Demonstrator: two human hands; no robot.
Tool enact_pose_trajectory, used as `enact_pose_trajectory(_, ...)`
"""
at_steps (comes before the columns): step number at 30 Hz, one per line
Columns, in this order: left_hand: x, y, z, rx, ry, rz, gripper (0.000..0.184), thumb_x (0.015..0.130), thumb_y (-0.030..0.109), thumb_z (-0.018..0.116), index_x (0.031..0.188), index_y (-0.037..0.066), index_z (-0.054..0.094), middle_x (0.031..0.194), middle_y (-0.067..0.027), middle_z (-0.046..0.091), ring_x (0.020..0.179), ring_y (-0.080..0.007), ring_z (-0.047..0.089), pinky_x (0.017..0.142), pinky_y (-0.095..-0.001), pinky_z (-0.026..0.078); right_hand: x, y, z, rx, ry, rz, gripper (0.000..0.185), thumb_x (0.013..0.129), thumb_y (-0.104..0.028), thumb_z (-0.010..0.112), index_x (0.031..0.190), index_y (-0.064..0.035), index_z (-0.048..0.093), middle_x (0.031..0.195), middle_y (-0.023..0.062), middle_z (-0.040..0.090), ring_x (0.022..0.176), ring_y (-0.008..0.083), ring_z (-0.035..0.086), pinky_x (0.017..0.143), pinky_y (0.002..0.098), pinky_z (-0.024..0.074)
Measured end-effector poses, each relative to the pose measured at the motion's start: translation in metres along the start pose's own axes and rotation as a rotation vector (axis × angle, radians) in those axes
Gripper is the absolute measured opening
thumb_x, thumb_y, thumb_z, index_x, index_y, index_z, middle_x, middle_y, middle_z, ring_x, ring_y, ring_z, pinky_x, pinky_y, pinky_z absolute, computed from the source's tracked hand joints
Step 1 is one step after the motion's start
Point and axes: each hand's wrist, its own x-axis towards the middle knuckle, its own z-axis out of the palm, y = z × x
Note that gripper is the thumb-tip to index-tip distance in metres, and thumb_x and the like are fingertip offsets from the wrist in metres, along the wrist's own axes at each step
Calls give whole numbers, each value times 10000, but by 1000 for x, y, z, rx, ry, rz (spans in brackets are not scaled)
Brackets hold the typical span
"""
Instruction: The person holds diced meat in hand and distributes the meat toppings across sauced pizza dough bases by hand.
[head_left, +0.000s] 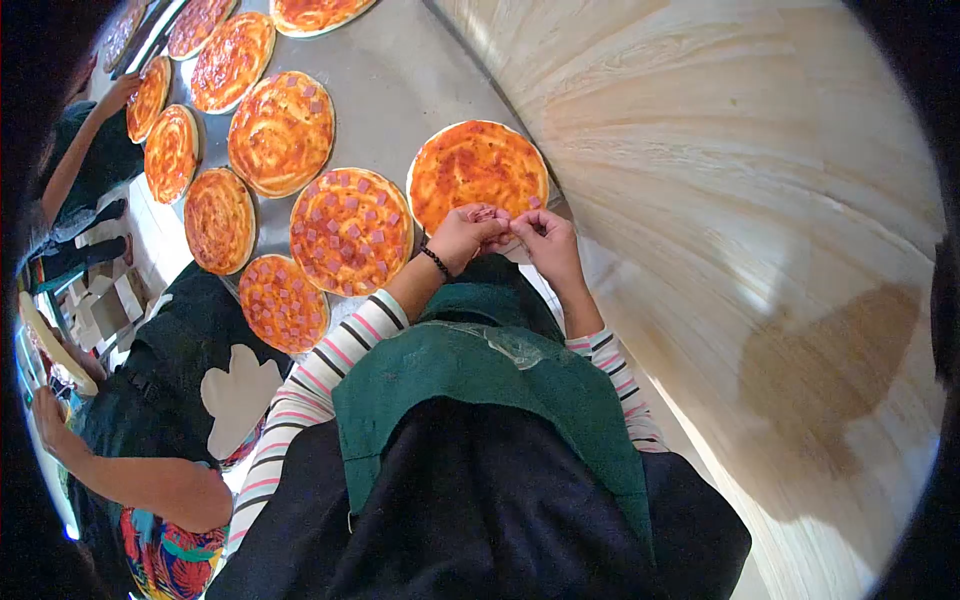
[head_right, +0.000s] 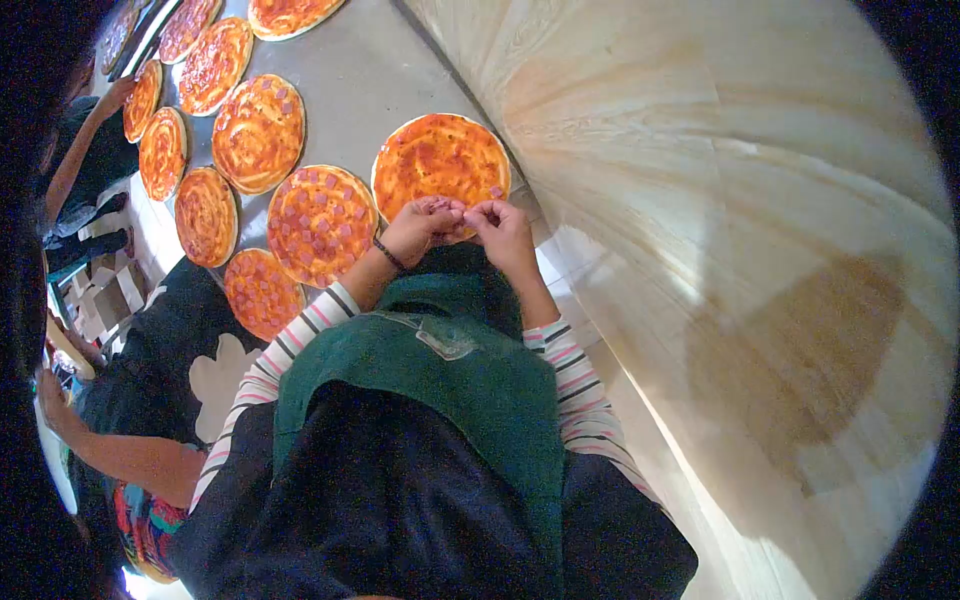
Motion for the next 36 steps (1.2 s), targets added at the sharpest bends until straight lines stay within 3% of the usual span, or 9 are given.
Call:
enact_pose_trajectory(5, 7, 9, -5, 110, 29, 7, 65, 774, 105, 548, 810, 51, 546, 697, 18, 542, 581, -52, 496, 505, -165, 394, 4, 1, 4, 222, -9, 152, 105, 758, -139, 588, 754, -35, 579, 605, -26, 524, 455, 14, 385, 398, 155, 306)
enact_pose_trajectory(8, 10, 17, -3, 98, 147, 9, 53, 763, 93, 558, 779, 42, 552, 663, 7, 549, 550, -54, 503, 459, -163, 382, 23, 9, 2, 201, 295, 71, 128, 748, -144, 598, 748, -18, 574, 589, -14, 536, 436, 36, 403, 408, 173, 333)
enact_pose_trajectory(10, 11, 19, -3, 36, 204, 16, 47, 756, 76, 562, 760, 30, 552, 645, -9, 556, 532, -63, 517, 427, -167, 381, 39, 23, -5, -176, 503, -149, 144, 738, -134, 599, 688, -3, 565, 604, 68, 587, 509, 127, 536, 494, 241, 425)
enact_pose_trajectory(20, 15, 28, -8, 94, 144, 21, 87, 729, 77, 599, 787, 29, 554, 619, 4, 545, 513, -69, 521, 415, -164, 366, 44, 17, 9, -282, 614, -22, 176, 772, -154, 533, 751, 20, 546, 634, 107, 596, 557, 194, 576, 538, 306, 450)
enact_pose_trajectory(25, 15, 27, -2, 90, 185, -4, 60, 759, 108, 572, 780, 55, 550, 640, 29, 534, 503, -38, 466, 437, -152, 332, 41, 13, 8, -491, 807, -499, 191, 777, -112, 464, 881, -6, 586, 724, 148, 599, 688, 302, 574, 637, 376, 449)
enact_pose_trajectory(28, 15, 29, -2, 36, 168, 4, 76, 736, 88, 595, 783, 37, 566, 637, 6, 559, 518, -57, 519, 429, -163, 368, 31, 21, 1, -463, 465, -331, 210, 775, -120, 462, 903, -28, 601, 744, 168, 595, 704, 313, 573, 650, 379, 449)
enact_pose_trajectory(32, 16, 30, -4, 45, 133, 9, 69, 737, 88, 593, 776, 37, 569, 634, 6, 558, 516, -56, 514, 429, -163, 367, 33, 14, 3, -633, 450, -309, 201, 762, -82, 460, 886, -28, 609, 764, 177, 590, 715, 303, 576, 658, 369, 451)
enact_pose_trajectory(35, 14, 34, -1, 74, 154, 48, 66, 735, 84, 594, 767, 35, 567, 623, 6, 553, 513, -50, 500, 425, -158, 357, 36, 9, 7, -589, 469, -389, 178, 762, -76, 480, 873, -17, 606, 721, 141, 603, 667, 235, 590, 628, 323, 457)
enact_pose_trajectory(36, 12, 38, 1, 115, 155, 30, 76, 749, 101, 578, 795, 43, 559, 643, 15, 547, 518, -44, 480, 434, -155, 341, 34, 3, 12, -350, 407, -315, 153, 760, -85, 504, 845, -6, 605, 694, 112, 600, 646, 184, 580, 613, 290, 452)
